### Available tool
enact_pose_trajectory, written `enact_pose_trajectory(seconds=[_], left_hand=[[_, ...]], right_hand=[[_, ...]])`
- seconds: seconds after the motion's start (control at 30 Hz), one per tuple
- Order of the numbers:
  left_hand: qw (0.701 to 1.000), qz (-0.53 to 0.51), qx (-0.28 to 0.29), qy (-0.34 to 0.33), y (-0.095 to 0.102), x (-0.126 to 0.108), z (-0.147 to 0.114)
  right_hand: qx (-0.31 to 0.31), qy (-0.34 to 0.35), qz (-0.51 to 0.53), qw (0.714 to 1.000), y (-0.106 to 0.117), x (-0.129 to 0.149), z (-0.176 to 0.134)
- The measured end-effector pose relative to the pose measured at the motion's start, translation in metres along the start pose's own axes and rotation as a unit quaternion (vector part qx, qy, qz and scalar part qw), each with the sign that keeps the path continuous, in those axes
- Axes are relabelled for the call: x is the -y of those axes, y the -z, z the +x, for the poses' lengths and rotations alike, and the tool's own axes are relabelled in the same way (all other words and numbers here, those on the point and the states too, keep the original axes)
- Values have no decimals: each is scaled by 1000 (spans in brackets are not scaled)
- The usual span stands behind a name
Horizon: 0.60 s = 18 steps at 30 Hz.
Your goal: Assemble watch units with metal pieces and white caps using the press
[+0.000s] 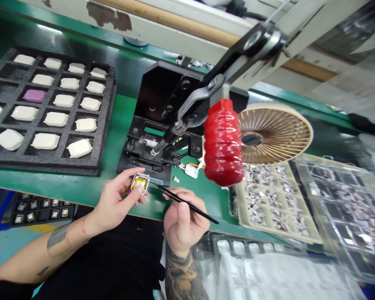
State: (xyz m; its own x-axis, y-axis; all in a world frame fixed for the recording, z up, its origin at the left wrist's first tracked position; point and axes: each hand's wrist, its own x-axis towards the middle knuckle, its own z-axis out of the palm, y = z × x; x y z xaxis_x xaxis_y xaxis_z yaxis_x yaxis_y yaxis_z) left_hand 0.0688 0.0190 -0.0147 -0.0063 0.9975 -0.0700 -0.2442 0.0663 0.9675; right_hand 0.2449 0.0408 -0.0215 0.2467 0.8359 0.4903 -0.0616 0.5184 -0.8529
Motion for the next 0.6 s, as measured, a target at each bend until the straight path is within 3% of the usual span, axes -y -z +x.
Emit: enact_pose_trajectory(seconds=[0.27,0.4,0.5,0.6], left_hand=[[998,-52,18,5,4,-10,1],[990,-105,-39,86,9,-22,9],[987,-77,-78,115,8,-26,16],[994,-5,-65,84,6,-23,10]], right_hand=[[40,-70,15,997,-1,-3,-5],[88,-83,52,991,5,7,-14],[103,-90,49,989,40,31,-7],[48,-36,-21,998,108,72,22]])
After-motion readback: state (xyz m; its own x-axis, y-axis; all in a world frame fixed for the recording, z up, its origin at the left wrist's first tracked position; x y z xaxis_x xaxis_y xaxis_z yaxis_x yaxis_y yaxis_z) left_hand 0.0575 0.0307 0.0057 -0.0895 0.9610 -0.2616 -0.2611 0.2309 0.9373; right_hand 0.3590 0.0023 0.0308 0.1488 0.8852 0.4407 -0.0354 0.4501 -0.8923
